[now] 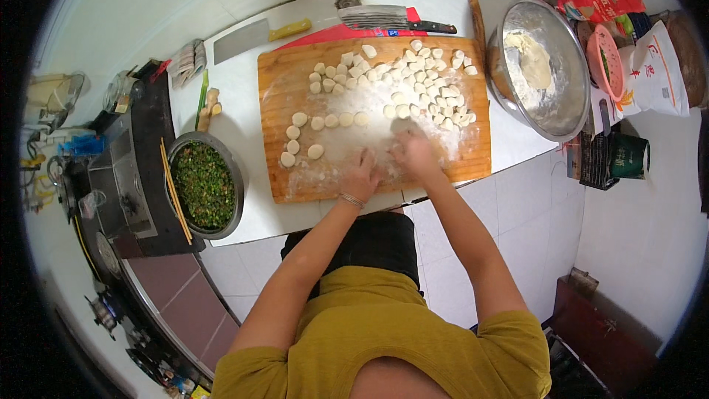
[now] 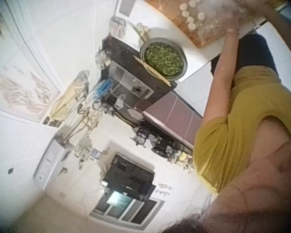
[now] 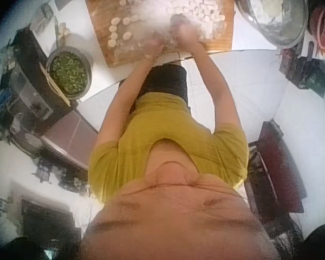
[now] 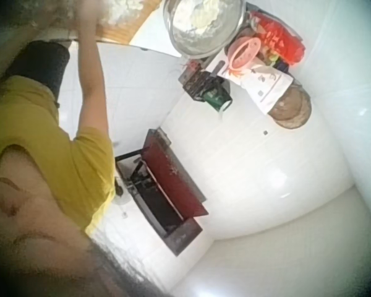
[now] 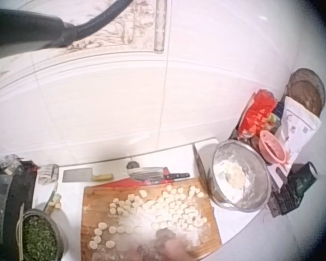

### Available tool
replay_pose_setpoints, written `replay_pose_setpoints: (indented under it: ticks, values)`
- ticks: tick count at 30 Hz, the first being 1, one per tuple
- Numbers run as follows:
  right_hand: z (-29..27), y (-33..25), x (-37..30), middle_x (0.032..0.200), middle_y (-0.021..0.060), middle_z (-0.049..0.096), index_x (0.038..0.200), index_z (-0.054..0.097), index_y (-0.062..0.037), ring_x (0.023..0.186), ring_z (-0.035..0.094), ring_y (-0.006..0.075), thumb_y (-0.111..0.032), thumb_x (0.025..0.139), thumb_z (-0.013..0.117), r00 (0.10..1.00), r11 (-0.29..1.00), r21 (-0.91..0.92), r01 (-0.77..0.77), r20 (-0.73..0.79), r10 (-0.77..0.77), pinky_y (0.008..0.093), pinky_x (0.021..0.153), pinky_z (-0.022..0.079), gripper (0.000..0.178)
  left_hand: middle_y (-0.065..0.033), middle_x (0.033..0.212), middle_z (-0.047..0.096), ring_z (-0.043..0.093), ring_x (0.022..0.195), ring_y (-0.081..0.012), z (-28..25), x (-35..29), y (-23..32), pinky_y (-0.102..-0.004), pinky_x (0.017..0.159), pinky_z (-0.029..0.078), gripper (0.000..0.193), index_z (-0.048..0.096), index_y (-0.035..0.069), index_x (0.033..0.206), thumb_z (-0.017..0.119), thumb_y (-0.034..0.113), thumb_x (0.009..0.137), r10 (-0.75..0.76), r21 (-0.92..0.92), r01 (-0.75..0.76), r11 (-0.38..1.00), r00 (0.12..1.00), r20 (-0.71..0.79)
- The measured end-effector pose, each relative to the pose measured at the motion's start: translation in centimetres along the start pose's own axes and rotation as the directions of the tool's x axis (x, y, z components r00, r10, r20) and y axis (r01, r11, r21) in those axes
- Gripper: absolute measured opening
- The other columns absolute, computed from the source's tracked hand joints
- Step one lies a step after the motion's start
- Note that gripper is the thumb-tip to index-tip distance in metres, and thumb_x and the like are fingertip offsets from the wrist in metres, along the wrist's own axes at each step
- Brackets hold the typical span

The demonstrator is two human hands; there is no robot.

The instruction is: The person rolls a long dough log on a wooden board and cuts it into small pieces using a knife. They then flatten each piece into a round wrapper by hand, arranging them in rows on the board. A bowl of green filling and a bowl of dough are visible nearby.

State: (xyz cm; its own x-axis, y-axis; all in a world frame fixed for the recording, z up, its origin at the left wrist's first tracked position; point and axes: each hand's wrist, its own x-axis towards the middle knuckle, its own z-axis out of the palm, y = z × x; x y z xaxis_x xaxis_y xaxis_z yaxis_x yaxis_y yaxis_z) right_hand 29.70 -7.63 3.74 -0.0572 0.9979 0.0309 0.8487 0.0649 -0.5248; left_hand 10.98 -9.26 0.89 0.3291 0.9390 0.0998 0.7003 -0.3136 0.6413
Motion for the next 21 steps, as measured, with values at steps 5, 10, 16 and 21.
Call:
replay_pose_setpoints:
  ticks: [5,10,16,21]
  values:
    - [-3.9,-1.3,0.8,0.11,0.0224,0.057,0.112,0.062,-0.0009,0.1,0.057,0.0382,-0.021,0.086,0.065,0.905,0.904,0.213,-0.37,-0.137,0.403,0.0441,0.085,0.048,0.034,-0.0235,0.143,0.035,0.039,0.127,-0.0384,-0.3,4.4,1.3,-0.0504,0.104,0.031,0.06,0.043,0.003,0.136,0.062,0.026,0.085,-0.114,0.101,0.131,0.986,0.98,-0.161]
    - [-3.5,-1.2,0.5,0.113,0.0237,0.055,0.119,0.058,-0.0006,0.106,0.052,0.0399,-0.02,0.086,0.064,0.883,0.914,0.26,-0.313,-0.276,0.38,0.0438,0.093,0.043,0.039,-0.0202,0.153,0.015,0.017,0.141,-0.036,1.6,5.0,3.9,-0.0524,0.112,0.014,0.075,0.024,0.003,0.146,0.056,0.036,0.086,-0.163,0.253,0.141,0.957,0.984,0.067]
    - [-2.1,-1.7,1.2,0.141,0.0262,0.035,0.135,0.042,0.0002,0.128,0.034,0.0445,-0.03,0.09,0.053,0.9,0.942,-0.137,-0.307,-0.363,0.241,0.0588,0.105,0.024,0.055,-0.0238,0.153,0.014,0.016,0.141,-0.0396,1.8,4.6,2.5,-0.05,0.113,0.011,0.074,0.02,-0.001,0.146,0.048,0.034,0.087,-0.096,-0.04,0.097,0.994,0.995,0.023]
    - [2.7,-3.0,3.2,0.152,0.0264,0.017,0.146,0.026,-0.0025,0.139,0.015,0.0456,-0.042,0.088,0.053,0.885,0.891,-0.218,-0.399,-0.346,0.312,0.0657,0.107,0.01,0.076,-0.027,0.147,0.026,0.025,0.135,-0.041,-0.9,3.3,0.8,-0.05,0.11,0.017,0.064,0.029,-0.003,0.142,0.046,0.027,0.087,-0.135,-0.255,0.085,0.963,0.974,-0.184]
